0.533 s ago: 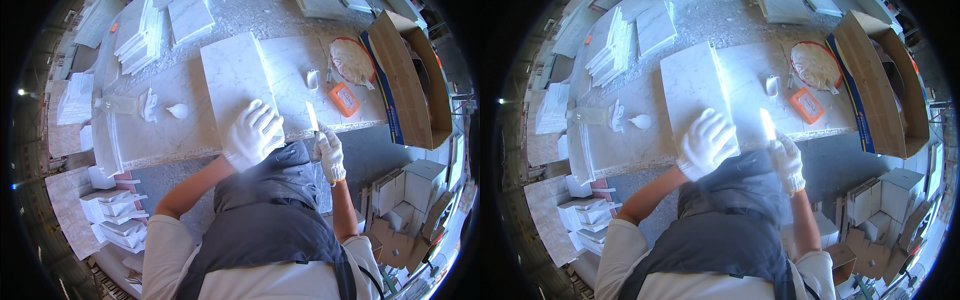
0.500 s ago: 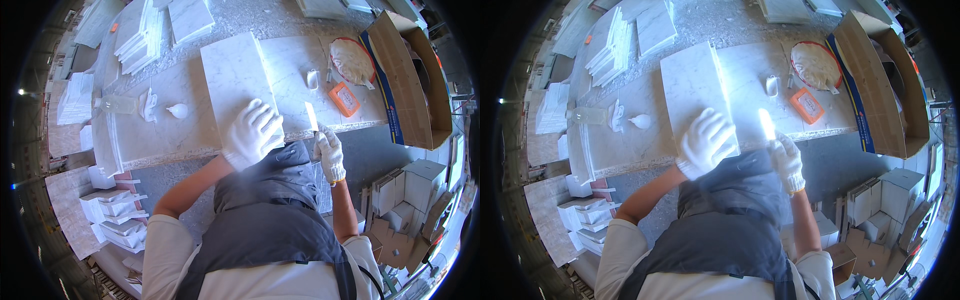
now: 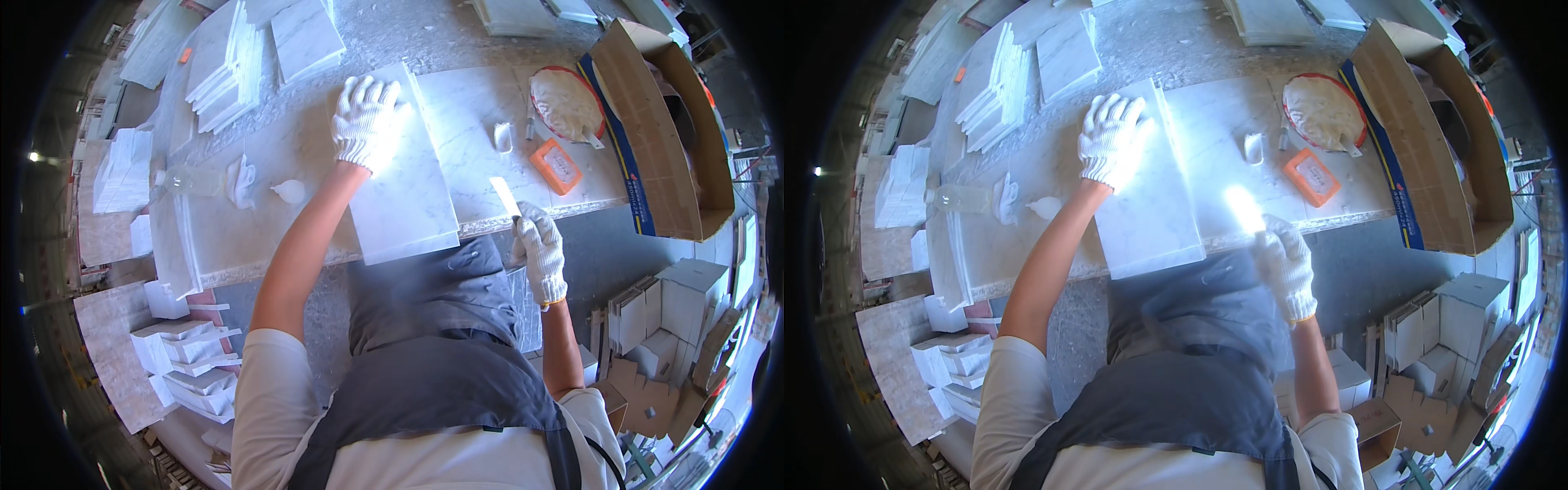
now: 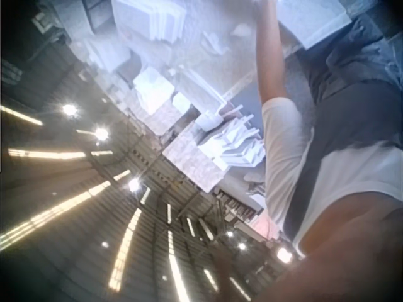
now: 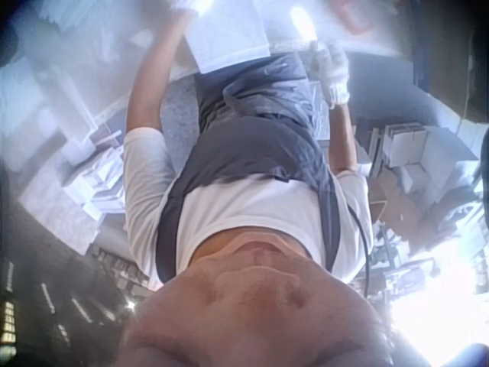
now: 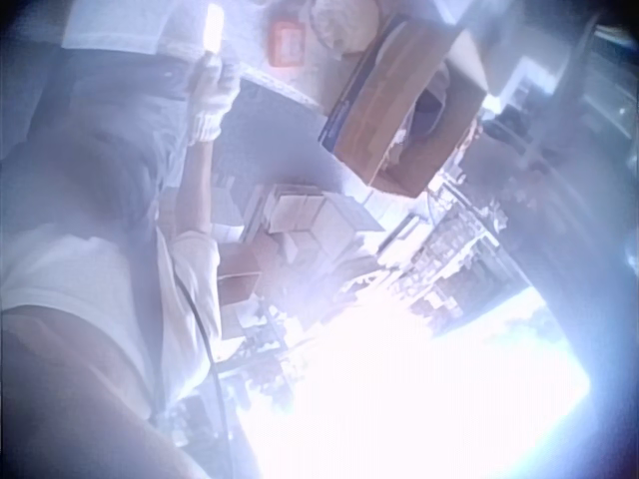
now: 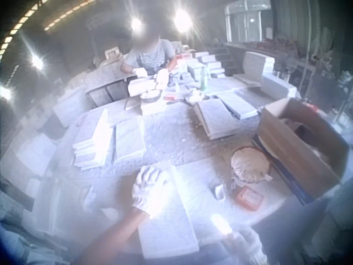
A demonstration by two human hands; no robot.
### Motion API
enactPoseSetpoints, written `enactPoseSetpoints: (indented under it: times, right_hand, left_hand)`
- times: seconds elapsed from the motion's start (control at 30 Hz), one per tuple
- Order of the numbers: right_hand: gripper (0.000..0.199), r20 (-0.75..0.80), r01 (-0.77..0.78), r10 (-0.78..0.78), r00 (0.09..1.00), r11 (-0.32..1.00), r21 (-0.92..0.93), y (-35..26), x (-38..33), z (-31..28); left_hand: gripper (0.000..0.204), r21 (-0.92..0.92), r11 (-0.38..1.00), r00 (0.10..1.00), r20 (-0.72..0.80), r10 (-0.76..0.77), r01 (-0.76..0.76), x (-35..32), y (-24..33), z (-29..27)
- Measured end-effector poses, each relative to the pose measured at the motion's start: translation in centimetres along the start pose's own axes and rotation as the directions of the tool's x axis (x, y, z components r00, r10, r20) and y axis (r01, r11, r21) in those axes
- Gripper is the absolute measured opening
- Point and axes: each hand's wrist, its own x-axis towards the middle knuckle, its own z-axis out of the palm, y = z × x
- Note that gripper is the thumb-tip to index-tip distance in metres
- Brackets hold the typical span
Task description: The person scrapes and smooths a white rectangular stone tile on a workbench using a metal scraper and a small white putty-like material. They repeatedly apply the putty, scrape it into the surface, and wipe the tile, then mark it with a paint marker before placing it aside.
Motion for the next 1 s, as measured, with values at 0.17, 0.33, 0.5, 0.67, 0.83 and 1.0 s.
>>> enactPoseSetpoints:
  times: [0.17,0.33,0.5,0.67,0.83,1.0]
  right_hand:
    - [0.031,-0.157,0.083,-0.081,0.984,0.997,0.005,-3.3,1.1,-2.5]
    - [0.025,-0.208,0.272,-0.342,0.916,0.914,-0.301,-7.8,3.3,-6.9]
    - [0.024,-0.083,0.382,-0.648,0.757,0.542,-0.749,-10.6,6.2,-9.0]
    - [0.019,0.056,0.335,-0.625,0.779,0.338,-0.879,-12.0,9.1,-10.1]
    - [0.024,0.167,0.268,-0.592,0.788,0.086,-0.960,-12.6,12.6,-10.2]
    - [0.022,0.309,0.301,-0.497,0.811,-0.098,-0.949,-11.3,15.6,-9.4]
  left_hand:
    - [0.045,0.093,0.994,0.998,0.020,-0.055,0.053,2.4,0.0,0.2]
    - [0.043,0.078,0.992,0.995,0.005,-0.098,0.097,4.0,-1.1,0.7]
    - [0.045,0.104,0.981,0.984,0.058,-0.171,0.164,4.9,-1.8,1.2]
    - [0.041,0.166,0.964,0.969,0.104,-0.225,0.206,6.2,-2.3,1.7]
    - [0.039,0.128,0.959,0.959,0.095,-0.266,0.253,6.6,-2.7,2.3]
    - [0.041,0.072,0.954,0.950,0.099,-0.298,0.291,6.5,-2.8,2.0]
